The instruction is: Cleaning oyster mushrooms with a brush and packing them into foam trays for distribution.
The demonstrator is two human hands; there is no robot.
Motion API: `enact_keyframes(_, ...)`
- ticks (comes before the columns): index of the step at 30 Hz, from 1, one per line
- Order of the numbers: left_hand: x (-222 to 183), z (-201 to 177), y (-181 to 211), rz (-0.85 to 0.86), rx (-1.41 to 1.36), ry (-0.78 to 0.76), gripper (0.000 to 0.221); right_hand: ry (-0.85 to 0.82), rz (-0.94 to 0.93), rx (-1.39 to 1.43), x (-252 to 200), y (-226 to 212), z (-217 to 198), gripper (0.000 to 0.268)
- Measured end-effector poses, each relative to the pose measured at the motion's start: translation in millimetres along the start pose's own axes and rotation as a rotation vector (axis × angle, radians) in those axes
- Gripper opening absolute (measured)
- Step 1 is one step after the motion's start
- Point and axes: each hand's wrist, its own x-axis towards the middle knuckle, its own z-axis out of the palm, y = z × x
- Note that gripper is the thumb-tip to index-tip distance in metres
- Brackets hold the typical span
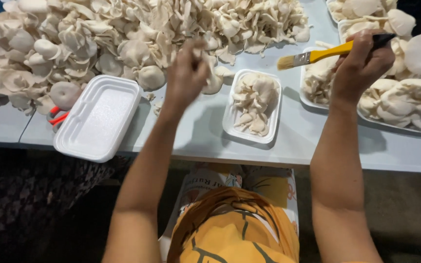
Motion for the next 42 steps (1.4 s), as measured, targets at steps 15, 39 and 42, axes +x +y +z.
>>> enact_keyframes(15,-126,88,36,0.442,0.083,0.030,0.014,0.013,0.013,0.021,2,-1,0,0.034)
enact_keyframes(39,-131,85,38,0.587,0.276,0.153,0.016,-0.016,0.043,0.017,3,-5,-1,0.036)
enact_keyframes(42,-131,90,37,0.538,0.252,0.148,0.010,0.002,0.064,0.003,2,-3,-1,0.036)
